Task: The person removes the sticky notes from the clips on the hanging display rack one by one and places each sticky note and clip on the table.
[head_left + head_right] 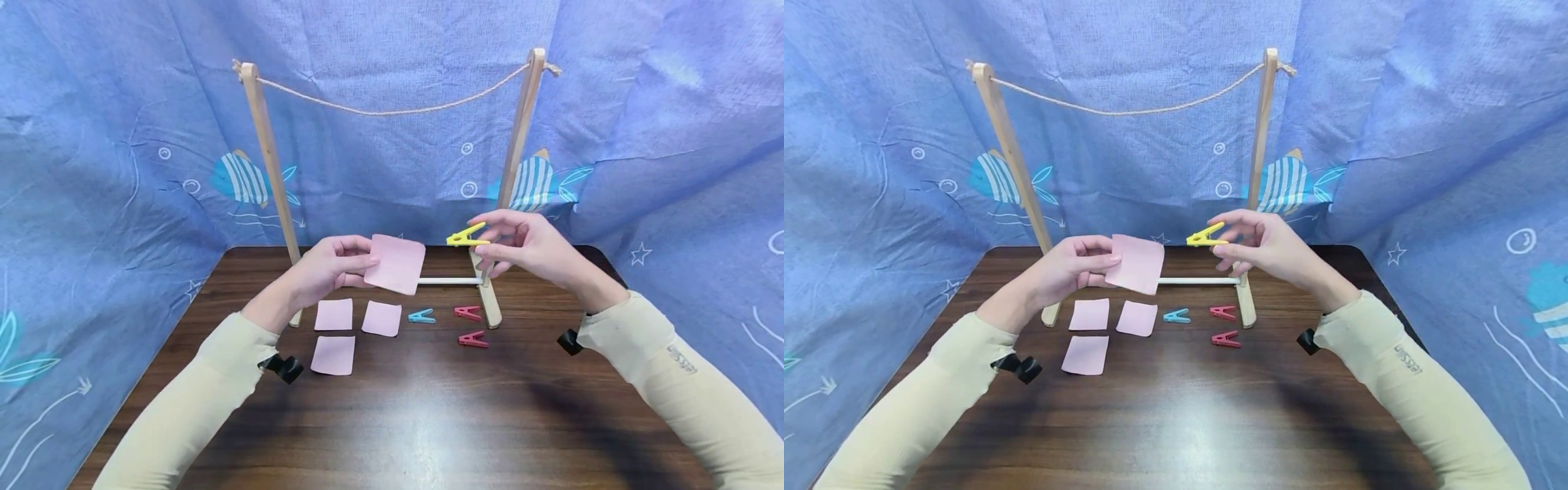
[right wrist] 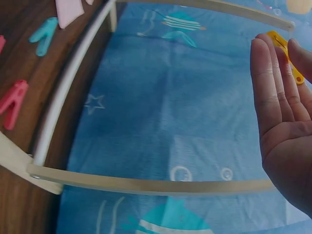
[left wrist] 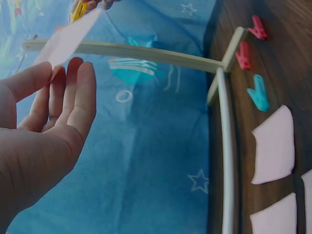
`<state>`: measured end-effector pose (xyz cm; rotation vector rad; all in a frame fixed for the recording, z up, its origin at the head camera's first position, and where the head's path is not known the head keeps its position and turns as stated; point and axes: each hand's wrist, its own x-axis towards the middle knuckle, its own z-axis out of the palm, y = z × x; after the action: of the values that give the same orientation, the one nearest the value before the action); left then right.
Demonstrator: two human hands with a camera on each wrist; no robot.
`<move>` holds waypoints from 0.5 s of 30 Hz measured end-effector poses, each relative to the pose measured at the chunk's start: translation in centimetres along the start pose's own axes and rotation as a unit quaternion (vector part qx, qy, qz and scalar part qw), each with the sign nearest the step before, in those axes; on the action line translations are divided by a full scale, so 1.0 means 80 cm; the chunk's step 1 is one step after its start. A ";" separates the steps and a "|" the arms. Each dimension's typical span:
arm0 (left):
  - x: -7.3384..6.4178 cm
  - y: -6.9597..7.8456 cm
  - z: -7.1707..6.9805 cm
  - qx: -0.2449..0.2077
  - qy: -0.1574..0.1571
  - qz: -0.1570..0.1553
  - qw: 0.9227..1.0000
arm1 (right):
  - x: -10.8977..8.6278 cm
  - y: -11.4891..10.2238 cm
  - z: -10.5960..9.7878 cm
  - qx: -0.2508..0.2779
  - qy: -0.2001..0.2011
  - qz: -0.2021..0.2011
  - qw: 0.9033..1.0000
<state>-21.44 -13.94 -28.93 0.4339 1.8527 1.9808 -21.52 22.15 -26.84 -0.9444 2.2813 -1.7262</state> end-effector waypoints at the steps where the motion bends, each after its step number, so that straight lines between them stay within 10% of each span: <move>1: -0.002 -0.004 -0.002 0.004 -0.004 -0.004 1.000 | -0.001 0.004 0.002 0.003 -0.008 0.001 1.000; 15: -0.011 -0.044 -0.019 0.044 -0.027 -0.018 0.999 | -0.008 0.031 0.022 0.006 -0.032 0.045 0.998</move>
<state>-21.20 -15.54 -32.48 0.4707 1.9059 1.8514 -21.17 21.45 -29.82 -0.8666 2.2355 -1.6470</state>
